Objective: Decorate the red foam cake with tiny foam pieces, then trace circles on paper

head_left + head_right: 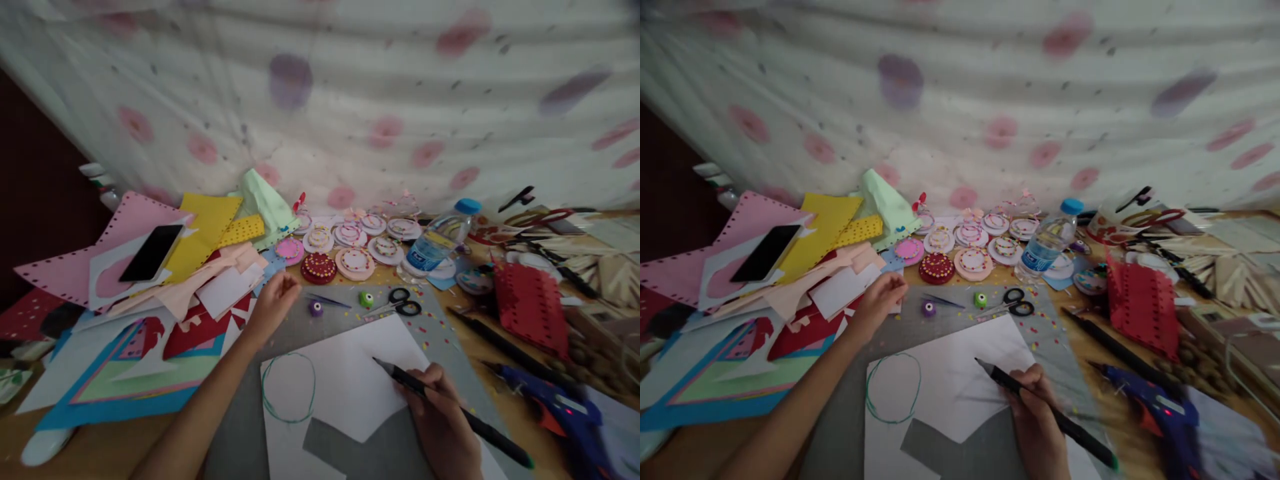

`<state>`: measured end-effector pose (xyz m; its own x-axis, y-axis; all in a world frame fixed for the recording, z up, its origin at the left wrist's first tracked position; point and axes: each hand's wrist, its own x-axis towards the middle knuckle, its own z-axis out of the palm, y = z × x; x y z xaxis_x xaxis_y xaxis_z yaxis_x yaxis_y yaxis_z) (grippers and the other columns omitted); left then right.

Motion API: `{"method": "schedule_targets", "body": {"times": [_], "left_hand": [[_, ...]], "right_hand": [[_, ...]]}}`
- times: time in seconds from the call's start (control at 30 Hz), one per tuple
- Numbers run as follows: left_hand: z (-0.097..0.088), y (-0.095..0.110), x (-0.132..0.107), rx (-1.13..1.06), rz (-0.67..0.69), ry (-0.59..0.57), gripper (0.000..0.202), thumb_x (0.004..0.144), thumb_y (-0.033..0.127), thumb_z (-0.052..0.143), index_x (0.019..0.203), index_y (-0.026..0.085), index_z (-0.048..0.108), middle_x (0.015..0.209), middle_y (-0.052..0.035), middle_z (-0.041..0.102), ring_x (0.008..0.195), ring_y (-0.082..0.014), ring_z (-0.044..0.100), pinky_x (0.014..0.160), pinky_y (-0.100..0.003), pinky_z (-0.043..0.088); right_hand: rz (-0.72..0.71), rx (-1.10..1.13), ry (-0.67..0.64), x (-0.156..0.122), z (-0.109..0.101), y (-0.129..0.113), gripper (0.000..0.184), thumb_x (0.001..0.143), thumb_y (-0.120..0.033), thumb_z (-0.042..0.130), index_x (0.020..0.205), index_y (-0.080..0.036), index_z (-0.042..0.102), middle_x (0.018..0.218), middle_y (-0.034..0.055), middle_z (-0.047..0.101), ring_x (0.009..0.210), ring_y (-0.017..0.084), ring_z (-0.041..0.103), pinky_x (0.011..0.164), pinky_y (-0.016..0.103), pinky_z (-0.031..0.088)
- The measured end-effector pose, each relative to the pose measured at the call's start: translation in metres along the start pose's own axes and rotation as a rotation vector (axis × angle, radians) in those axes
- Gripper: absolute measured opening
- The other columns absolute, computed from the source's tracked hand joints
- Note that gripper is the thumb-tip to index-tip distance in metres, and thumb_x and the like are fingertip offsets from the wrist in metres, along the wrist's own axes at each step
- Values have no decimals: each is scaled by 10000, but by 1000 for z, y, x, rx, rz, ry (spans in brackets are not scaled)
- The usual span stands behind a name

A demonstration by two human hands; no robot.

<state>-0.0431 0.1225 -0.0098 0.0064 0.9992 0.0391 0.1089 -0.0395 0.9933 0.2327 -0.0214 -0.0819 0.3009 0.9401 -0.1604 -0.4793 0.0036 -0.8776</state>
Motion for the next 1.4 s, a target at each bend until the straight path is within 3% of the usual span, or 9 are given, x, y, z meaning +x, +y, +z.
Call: {"method": "schedule_targets", "body": {"times": [0.17, 0.3, 0.57, 0.73, 0.83, 0.97, 1.13, 1.27, 1.4], "left_hand": [[27, -1, 61, 492, 85, 14, 410, 564, 145, 791, 897, 206, 557, 951, -35, 616, 1005, -254, 583, 926, -371, 446], [44, -11, 79, 800, 82, -9, 636, 516, 234, 877, 1050, 175, 536, 1112, -121, 608, 1175, -358, 540, 973, -435, 442], [57, -13, 84, 1108, 101, -67, 824, 592, 455, 884, 1233, 140, 473, 1275, -187, 554, 1238, -361, 529, 985, -413, 442], [64, -12, 91, 1149, 59, -55, 801, 599, 489, 856, 1204, 104, 500, 1213, -221, 596, 1179, -401, 565, 946, -456, 464], [55, 5, 89, 1127, 66, -72, 758, 615, 486, 830, 1191, 105, 517, 1160, -209, 638, 1114, -398, 610, 901, -460, 496], [18, 40, 53, 1072, 160, -49, 835, 618, 409, 832, 1307, 130, 450, 1319, -196, 584, 1265, -383, 535, 1055, -487, 427], [-30, 43, -65, 818, 155, -58, 876, 693, 411, 801, 1414, 227, 338, 1452, -166, 495, 1332, -340, 515, 1084, -503, 449], [-30, 12, -148, 801, 189, -125, 994, 679, 326, 809, 1485, 313, 228, 1482, -171, 466, 1332, -385, 509, 1053, -601, 468], [-16, -10, -168, 898, 169, -174, 947, 657, 256, 823, 1445, 284, 299, 1395, -164, 530, 1291, -385, 534, 1051, -598, 477]], "right_hand": [[134, 115, -22, 0, -4, -2, 258, 684, -403, 798, 766, -231, 624, 785, 26, 597, 789, 191, 579, 712, 303, 514], [131, 181, -15, -3, -2, -6, 223, 722, -406, 771, 764, -229, 642, 759, 19, 562, 776, 182, 561, 706, 291, 512], [166, 249, -33, -5, -4, -8, 201, 735, -397, 761, 769, -230, 655, 775, 15, 566, 774, 164, 555, 690, 259, 509], [178, 251, 9, -6, 2, -15, 204, 724, -383, 768, 747, -228, 638, 749, 10, 565, 771, 159, 549, 685, 243, 501], [177, 223, 33, -5, 4, -17, 233, 679, -394, 790, 721, -219, 642, 731, 14, 565, 759, 163, 558, 672, 245, 512], [149, 201, 67, -5, 6, -20, 230, 638, -377, 796, 685, -213, 642, 699, 10, 564, 718, 151, 567, 644, 231, 515], [186, 200, 82, -7, 7, -23, 238, 600, -365, 802, 682, -209, 641, 684, 5, 561, 645, 128, 539, 637, 239, 520], [164, 191, 89, -7, 6, -23, 220, 596, -346, 788, 673, -204, 639, 680, 3, 544, 653, 135, 539, 646, 258, 520], [143, 164, 43, -7, 4, -22, 180, 637, -336, 753, 699, -211, 639, 625, -19, 507, 560, 110, 462, 636, 278, 509]]}}
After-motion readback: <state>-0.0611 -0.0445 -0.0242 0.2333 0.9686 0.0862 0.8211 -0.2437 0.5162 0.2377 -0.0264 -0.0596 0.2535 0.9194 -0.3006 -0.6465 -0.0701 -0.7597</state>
